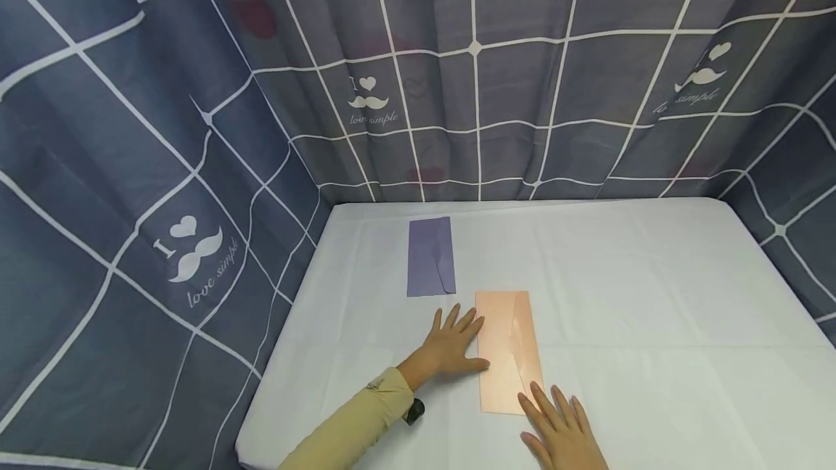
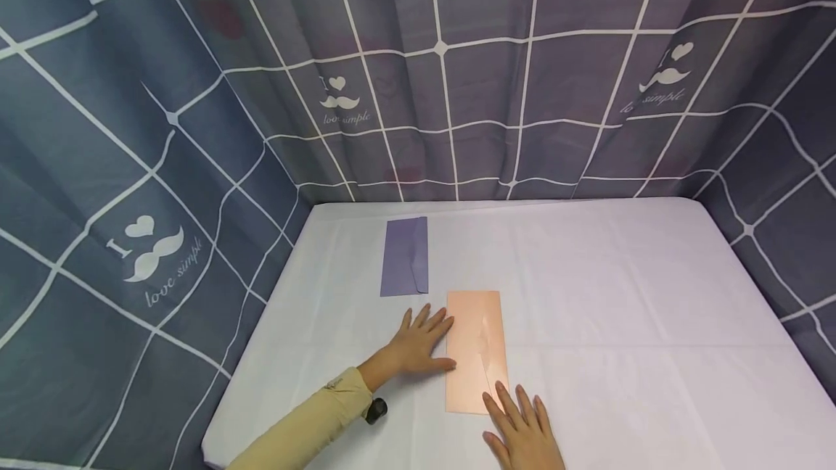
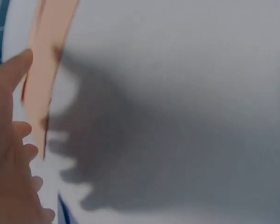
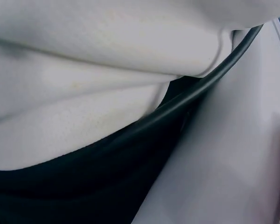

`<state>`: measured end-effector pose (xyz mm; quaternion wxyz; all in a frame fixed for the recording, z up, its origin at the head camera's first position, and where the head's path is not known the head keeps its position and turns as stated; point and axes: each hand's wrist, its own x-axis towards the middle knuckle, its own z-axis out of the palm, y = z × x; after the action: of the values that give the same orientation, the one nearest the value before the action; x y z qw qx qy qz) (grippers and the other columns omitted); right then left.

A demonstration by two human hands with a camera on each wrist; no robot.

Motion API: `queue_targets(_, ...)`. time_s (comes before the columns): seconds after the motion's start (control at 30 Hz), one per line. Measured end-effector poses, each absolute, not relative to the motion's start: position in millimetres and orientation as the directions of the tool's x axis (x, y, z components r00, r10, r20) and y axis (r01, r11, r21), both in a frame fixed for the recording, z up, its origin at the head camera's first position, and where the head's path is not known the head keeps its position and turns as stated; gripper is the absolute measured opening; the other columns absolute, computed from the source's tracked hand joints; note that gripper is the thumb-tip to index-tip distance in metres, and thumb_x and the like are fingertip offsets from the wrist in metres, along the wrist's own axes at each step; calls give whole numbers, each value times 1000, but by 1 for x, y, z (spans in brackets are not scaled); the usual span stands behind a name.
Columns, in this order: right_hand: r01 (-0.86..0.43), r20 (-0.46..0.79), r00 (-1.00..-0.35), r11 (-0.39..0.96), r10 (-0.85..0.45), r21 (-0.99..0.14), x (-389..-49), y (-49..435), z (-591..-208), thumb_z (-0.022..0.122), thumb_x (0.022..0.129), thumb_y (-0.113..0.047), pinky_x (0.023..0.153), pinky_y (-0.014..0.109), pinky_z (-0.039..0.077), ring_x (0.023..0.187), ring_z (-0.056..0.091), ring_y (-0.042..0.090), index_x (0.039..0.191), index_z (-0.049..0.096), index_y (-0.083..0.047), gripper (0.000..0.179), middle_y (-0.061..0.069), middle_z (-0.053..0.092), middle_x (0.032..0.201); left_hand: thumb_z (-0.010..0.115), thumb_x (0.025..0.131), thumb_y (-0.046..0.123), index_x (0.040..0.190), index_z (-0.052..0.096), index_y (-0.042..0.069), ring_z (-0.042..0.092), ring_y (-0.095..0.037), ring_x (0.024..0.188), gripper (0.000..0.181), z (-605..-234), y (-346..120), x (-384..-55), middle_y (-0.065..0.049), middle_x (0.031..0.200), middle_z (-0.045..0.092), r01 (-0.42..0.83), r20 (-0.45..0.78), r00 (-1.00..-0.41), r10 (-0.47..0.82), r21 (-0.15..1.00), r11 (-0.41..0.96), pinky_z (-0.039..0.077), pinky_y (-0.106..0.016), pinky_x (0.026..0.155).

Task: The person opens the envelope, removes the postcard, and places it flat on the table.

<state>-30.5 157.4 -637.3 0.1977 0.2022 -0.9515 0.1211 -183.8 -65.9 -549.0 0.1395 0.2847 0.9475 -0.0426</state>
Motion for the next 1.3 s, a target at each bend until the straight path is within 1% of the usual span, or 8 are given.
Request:
queue_targets(0.2,-439,429,-836,886,-342,-150,-32,155,-638,46,95,-53,113,42,-8,143,-6,17,151,26,-29,64,2,25,155,42,72,86,155,11,24,5,-26,144,108,-570,-58,-177,-1,160,6,573,-345,-781,520,-65,817,11,-52,112)
queue_targets(0.33,-460,456,-820,872,-345,-167,-40,155,-633,43,98,-50,113,40,-4,136,29,34,137,49,-18,51,10,44,143,41,70,88,155,9,25,5,-25,144,110,-574,-58,-177,-1,160,5,570,-322,-792,519,-84,817,11,-52,112)
queue_targets(0.43,-492,470,-807,848,-358,-199,-53,154,-625,38,101,-44,113,47,11,117,47,40,127,57,-11,46,17,51,133,41,70,88,155,9,25,5,-26,144,110,-573,-60,-176,-1,160,4,572,-317,-791,523,-79,816,11,-52,112)
queue_targets(0.63,-570,526,-736,809,-425,-143,-79,152,-613,22,105,-38,89,59,39,109,49,41,116,61,-4,53,21,54,122,43,71,87,155,10,23,5,-26,144,110,-572,-61,-175,-1,160,5,581,-322,-782,534,-64,812,13,-52,112)
queue_targets(0.77,-601,553,-684,798,-475,-58,-90,154,-608,16,104,-36,90,54,40,105,51,38,112,60,-4,55,19,55,116,41,71,87,155,7,24,2,-25,144,110,-574,-60,-176,-1,160,2,581,-330,-781,530,-71,811,12,-52,112)
queue_targets(1.0,-563,532,-735,816,-420,-134,-96,163,-594,41,90,-35,79,54,44,92,54,39,112,60,-7,40,19,57,107,37,73,88,155,5,24,1,-26,144,109,-572,-57,-177,-2,160,1,603,-324,-771,548,-97,792,13,-52,112)
queue_targets(1.13,-525,537,-751,841,-385,-132,-93,168,-594,27,101,-43,67,49,45,84,55,38,105,63,-9,49,16,57,100,36,73,88,155,4,23,0,-27,144,109,-570,-58,-176,-2,160,-1,600,-334,-773,539,-108,793,12,-53,112)
queue_targets(1.3,-515,555,-747,847,-366,-134,-92,169,-595,19,103,-46,62,44,44,76,54,32,101,64,-8,59,13,57,94,36,75,87,155,4,22,-1,-27,144,108,-570,-60,-176,-3,160,-1,588,-332,-779,532,-92,804,11,-54,111)
